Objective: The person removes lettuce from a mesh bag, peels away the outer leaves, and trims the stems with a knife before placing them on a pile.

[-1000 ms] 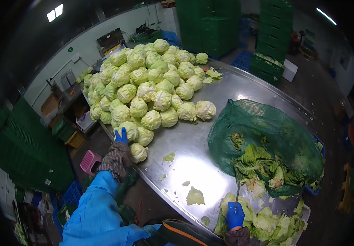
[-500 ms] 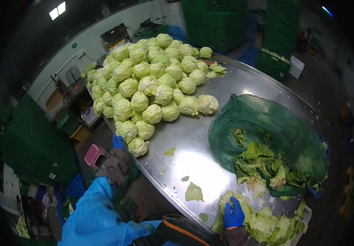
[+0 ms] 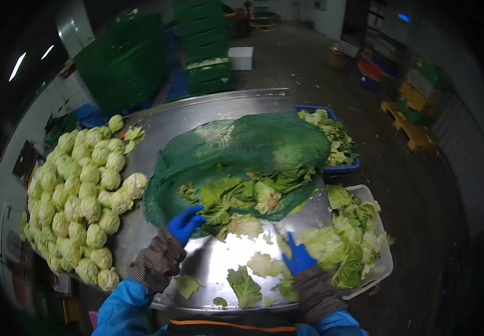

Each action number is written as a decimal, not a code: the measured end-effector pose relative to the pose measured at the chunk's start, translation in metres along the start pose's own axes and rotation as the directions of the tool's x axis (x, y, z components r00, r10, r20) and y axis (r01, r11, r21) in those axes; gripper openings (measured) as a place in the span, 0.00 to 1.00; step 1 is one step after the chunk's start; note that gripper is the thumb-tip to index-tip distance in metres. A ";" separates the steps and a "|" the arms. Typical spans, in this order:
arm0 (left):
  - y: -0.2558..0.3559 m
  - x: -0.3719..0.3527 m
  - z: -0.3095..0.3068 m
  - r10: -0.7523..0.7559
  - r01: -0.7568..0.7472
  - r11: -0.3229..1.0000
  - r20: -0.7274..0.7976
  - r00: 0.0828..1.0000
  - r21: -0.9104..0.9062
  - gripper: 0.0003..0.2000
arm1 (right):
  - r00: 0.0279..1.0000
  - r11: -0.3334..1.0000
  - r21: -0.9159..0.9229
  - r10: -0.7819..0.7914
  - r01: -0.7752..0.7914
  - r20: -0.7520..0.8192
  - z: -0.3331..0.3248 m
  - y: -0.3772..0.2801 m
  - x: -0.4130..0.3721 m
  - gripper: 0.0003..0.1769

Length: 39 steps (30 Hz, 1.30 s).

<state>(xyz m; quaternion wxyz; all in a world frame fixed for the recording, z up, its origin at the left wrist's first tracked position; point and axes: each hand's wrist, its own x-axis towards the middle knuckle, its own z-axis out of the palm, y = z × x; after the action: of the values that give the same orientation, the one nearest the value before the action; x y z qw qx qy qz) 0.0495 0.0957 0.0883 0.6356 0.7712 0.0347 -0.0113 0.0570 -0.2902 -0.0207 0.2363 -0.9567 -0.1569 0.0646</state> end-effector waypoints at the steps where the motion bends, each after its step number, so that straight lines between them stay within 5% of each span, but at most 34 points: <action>1: -0.002 0.024 0.021 -0.063 0.063 0.998 0.083 0.995 -0.005 0.19 | 0.997 0.997 -0.028 0.076 -0.076 -0.013 -0.026 0.014 0.002 0.44; 5: -0.040 0.123 0.075 -0.116 0.045 0.964 0.263 0.958 0.261 0.23 | 0.924 0.951 0.006 0.301 -0.309 -0.238 -0.096 0.080 0.016 0.43; 7: -0.074 0.176 0.088 -0.144 -0.069 0.827 0.329 0.933 0.557 0.23 | 0.878 0.932 -0.020 0.333 -0.362 -0.345 -0.123 0.092 0.036 0.40; 9: -0.099 0.220 0.098 -0.179 -0.163 0.656 0.362 0.915 0.737 0.23 | 0.933 0.961 0.090 0.275 -0.261 -0.230 -0.120 0.084 0.061 0.35; 13: -0.081 0.302 0.136 -0.212 -0.189 0.516 0.337 0.917 0.836 0.24 | 0.991 0.944 0.326 -0.002 0.046 -0.134 -0.068 0.073 0.135 0.28; 17: -0.063 0.366 0.166 -0.233 -0.166 0.482 0.309 0.922 0.860 0.24 | 0.955 0.912 0.323 0.288 -0.252 -0.068 -0.105 0.011 0.192 0.35; 22: -0.054 0.406 0.202 -0.240 -0.147 0.541 0.320 0.917 0.828 0.24 | 0.933 0.907 0.320 0.332 -0.274 -0.142 -0.097 0.033 0.248 0.43; 24: -0.062 0.405 0.217 -0.214 -0.147 0.597 0.333 0.918 0.789 0.25 | 0.924 0.919 0.342 0.291 -0.198 -0.249 -0.084 0.040 0.260 0.41; 26: -0.072 0.393 0.227 -0.127 -0.144 0.722 0.334 0.934 0.677 0.25 | 0.923 0.884 0.392 0.344 -0.256 -0.174 -0.088 0.037 0.259 0.43; 29: -0.067 0.358 0.224 0.094 -0.149 0.970 0.266 0.959 0.194 0.25 | 0.930 0.869 0.407 0.352 -0.281 -0.109 -0.088 0.041 0.247 0.47; 32: -0.023 0.284 0.207 0.195 -0.162 0.924 0.064 0.979 -0.346 0.25 | 0.942 0.865 0.460 0.298 -0.200 -0.151 -0.086 0.033 0.219 0.46; 33: 0.011 0.247 0.203 0.082 -0.072 0.890 0.002 0.997 -0.451 0.25 | 0.950 0.851 0.500 0.272 -0.163 -0.153 -0.093 0.021 0.202 0.43; 35: 0.044 0.184 0.185 0.113 -0.118 0.976 -0.035 0.993 -0.184 0.30 | 0.958 0.828 0.558 0.200 -0.052 -0.208 -0.089 0.013 0.167 0.42; 38: 0.089 0.094 0.155 0.197 -0.248 0.920 0.186 0.962 0.305 0.42 | 0.957 0.416 0.862 0.155 -0.290 0.246 -0.090 0.004 0.108 0.36; 39: 0.089 0.075 0.152 0.220 -0.294 0.846 0.211 0.953 0.445 0.43 | 0.990 0.227 0.964 0.050 -0.138 0.130 -0.060 0.008 0.091 0.30</action>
<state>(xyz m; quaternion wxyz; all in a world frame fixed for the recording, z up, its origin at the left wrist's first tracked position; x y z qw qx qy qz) 0.1347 -0.0677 0.1412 0.4252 0.8969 -0.1212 0.0074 0.1568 -0.2927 0.0238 0.7676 -0.6094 -0.0336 0.1958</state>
